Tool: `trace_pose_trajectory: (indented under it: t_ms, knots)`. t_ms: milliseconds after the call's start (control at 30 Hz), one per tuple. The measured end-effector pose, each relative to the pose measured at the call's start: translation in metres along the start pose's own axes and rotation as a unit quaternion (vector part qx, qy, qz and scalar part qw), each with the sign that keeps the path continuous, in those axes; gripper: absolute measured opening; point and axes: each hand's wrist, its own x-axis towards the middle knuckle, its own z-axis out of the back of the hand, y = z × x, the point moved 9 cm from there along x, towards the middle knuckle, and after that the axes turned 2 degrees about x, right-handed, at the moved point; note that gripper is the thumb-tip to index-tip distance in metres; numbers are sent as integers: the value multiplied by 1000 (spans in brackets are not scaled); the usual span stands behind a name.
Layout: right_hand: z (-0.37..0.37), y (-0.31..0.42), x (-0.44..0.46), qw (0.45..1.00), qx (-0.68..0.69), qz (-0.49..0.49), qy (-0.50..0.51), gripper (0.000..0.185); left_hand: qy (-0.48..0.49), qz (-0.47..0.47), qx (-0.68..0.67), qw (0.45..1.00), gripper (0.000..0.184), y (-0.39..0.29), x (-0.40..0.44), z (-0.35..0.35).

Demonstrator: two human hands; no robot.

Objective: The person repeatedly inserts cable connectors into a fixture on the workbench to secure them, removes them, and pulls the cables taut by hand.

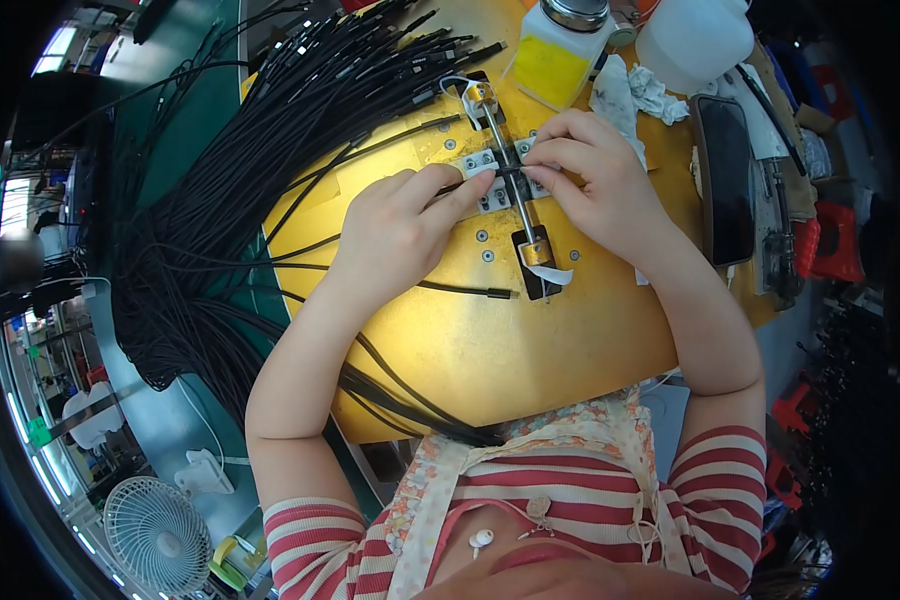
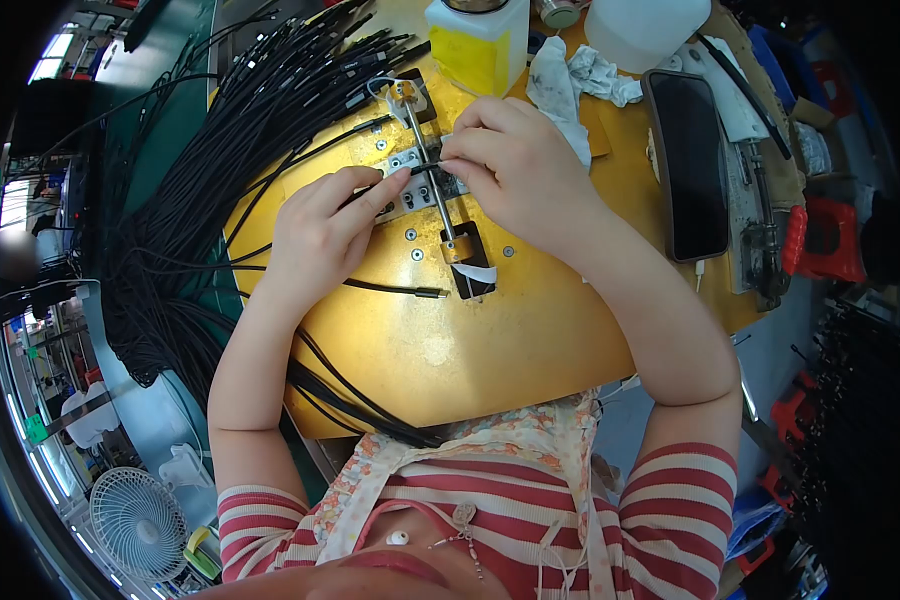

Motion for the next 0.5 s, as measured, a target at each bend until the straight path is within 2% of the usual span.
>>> trace_pose_trajectory:
  t_ms: [400,500]
  knots:
    - [1,33,-4,976,-177,121,37,11,11,15,-25,999,46,2,-1,-5]
    - [1,30,-6,979,-160,124,35,12,9,10,-19,1000,43,1,1,-4]
